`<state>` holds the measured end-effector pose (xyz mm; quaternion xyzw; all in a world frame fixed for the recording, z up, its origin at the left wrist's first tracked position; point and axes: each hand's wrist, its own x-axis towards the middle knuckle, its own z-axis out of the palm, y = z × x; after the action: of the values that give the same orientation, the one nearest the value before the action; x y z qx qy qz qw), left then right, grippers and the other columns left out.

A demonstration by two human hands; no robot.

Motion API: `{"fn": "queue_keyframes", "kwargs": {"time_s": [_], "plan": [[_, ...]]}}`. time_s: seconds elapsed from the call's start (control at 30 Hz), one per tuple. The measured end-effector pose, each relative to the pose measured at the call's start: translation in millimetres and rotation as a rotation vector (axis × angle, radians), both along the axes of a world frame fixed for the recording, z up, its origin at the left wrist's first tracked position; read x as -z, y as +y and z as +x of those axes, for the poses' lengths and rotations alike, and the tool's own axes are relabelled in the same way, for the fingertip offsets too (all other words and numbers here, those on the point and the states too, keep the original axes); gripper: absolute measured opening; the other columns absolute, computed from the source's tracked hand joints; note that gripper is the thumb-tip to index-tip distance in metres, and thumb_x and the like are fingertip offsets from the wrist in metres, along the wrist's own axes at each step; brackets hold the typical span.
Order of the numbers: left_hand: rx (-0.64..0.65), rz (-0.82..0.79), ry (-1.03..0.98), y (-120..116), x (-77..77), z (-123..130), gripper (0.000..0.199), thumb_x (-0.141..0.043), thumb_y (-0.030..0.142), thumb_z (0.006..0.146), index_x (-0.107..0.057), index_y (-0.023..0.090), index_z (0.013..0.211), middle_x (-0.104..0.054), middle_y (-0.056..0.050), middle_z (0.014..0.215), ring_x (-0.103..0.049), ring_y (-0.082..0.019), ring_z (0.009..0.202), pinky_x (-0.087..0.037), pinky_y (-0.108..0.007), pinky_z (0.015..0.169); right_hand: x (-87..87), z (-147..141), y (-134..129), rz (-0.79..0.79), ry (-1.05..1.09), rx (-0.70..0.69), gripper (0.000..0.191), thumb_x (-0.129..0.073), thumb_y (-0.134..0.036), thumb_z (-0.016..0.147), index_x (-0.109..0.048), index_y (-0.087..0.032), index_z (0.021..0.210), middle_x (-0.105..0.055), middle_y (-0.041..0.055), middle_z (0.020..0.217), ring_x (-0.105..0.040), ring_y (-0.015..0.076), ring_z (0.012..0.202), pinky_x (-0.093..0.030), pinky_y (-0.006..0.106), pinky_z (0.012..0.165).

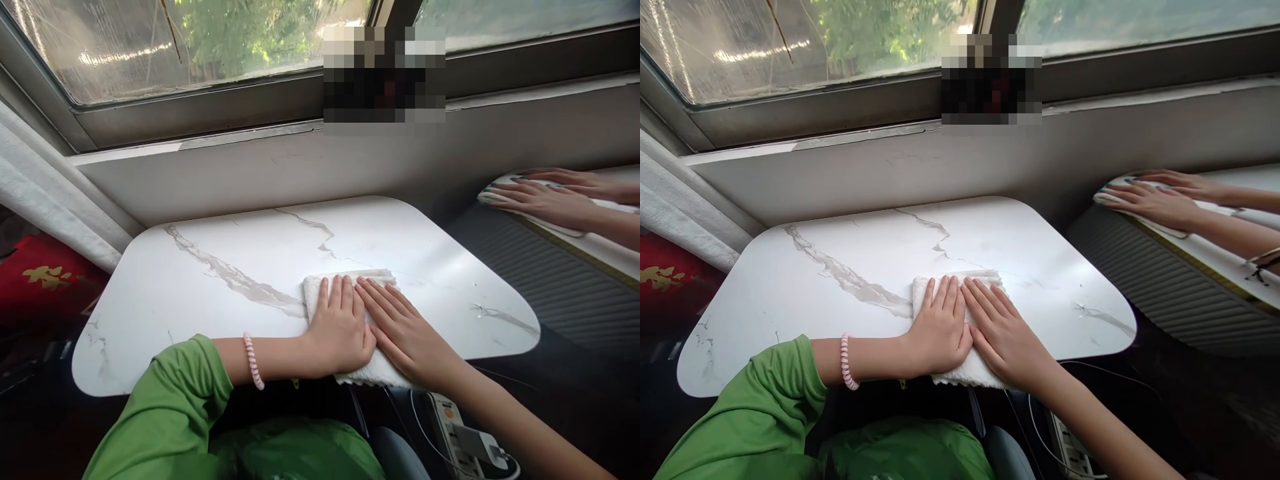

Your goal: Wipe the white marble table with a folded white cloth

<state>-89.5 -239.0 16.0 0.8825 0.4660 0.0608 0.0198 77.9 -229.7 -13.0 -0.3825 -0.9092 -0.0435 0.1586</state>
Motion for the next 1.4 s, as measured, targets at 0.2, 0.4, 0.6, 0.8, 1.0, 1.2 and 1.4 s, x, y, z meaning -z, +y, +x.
{"fn": "queue_keyframes", "kwargs": {"time_s": [0.2, 0.4, 0.6, 0.8, 1.0, 1.2, 1.4], "plan": [[-0.005, -0.015, -0.001, 19, 1.9, 1, 0.062, -0.032, 0.033, 0.092, -0.032, -0.005, 0.141, -0.026, -0.022, 0.151, -0.019, -0.031, 0.142, -0.012, -0.045, 0.118, 5.4, 5, 20, -0.032, -0.041, 0.030, 0.067, -0.024, -0.028, 0.096, 0.013, -0.018, 0.150, -0.017, 0.0101, 0.156, -0.016, 0.0231, 0.143, -0.027, 0.052, 0.114], [-0.069, 0.007, -0.024, 94, 7.9, 7, 0.053, -0.027, 0.026, 0.094, -0.033, 0.003, 0.142, -0.031, -0.014, 0.151, -0.024, -0.022, 0.141, -0.010, -0.042, 0.118, 8.7, -1, 97, -0.149, -0.059, 0.196, 0.060, -0.021, -0.031, 0.094, -0.014, -0.015, 0.151, -0.029, 0.0097, 0.153, -0.021, 0.0234, 0.141, -0.025, 0.050, 0.114], [-0.259, 0.072, -0.064, 185, 17.7, 8, 0.048, -0.024, 0.022, 0.096, -0.038, 0.008, 0.140, -0.035, -0.011, 0.150, -0.026, -0.020, 0.140, -0.012, -0.041, 0.117, 7.8, -24, 199, -0.127, 0.035, 0.265, 0.057, -0.025, -0.025, 0.089, -0.036, -0.011, 0.143, -0.038, 0.0120, 0.148, -0.032, 0.0262, 0.138, -0.027, 0.051, 0.111], [-0.312, 0.120, -0.114, 231, 22.0, 3, 0.045, -0.025, 0.022, 0.096, -0.043, 0.011, 0.136, -0.041, -0.009, 0.146, -0.031, -0.019, 0.137, -0.014, -0.040, 0.117, 9.6, -32, 251, -0.076, 0.057, 0.232, 0.054, -0.027, -0.026, 0.088, -0.042, -0.012, 0.138, -0.045, 0.0122, 0.144, -0.038, 0.0256, 0.134, -0.030, 0.049, 0.110], [-0.314, 0.120, -0.107, 244, 21.6, 1, 0.046, -0.025, 0.022, 0.096, -0.042, 0.010, 0.136, -0.041, -0.009, 0.146, -0.031, -0.020, 0.136, -0.013, -0.040, 0.117, 8.4, -34, 260, -0.082, 0.066, 0.263, 0.054, -0.028, -0.024, 0.088, -0.043, -0.009, 0.138, -0.044, 0.0119, 0.145, -0.037, 0.0251, 0.134, -0.029, 0.047, 0.111], [-0.330, 0.125, -0.105, 239, 21.6, 3, 0.047, -0.024, 0.022, 0.095, -0.042, 0.010, 0.137, -0.039, -0.010, 0.147, -0.030, -0.020, 0.137, -0.012, -0.041, 0.117, 7.3, -34, 256, -0.069, 0.082, 0.273, 0.054, -0.028, -0.022, 0.087, -0.044, -0.011, 0.138, -0.045, 0.0106, 0.145, -0.038, 0.0246, 0.134, -0.030, 0.047, 0.110], [-0.349, 0.120, -0.096, 213, 20.2, 5, 0.049, -0.025, 0.023, 0.095, -0.039, 0.009, 0.139, -0.037, -0.011, 0.149, -0.027, -0.019, 0.139, -0.010, -0.041, 0.118, 6.2, -30, 234, -0.098, 0.066, 0.248, 0.056, -0.026, -0.022, 0.087, -0.041, -0.010, 0.140, -0.040, 0.0111, 0.148, -0.034, 0.0237, 0.136, -0.028, 0.046, 0.111]]}}
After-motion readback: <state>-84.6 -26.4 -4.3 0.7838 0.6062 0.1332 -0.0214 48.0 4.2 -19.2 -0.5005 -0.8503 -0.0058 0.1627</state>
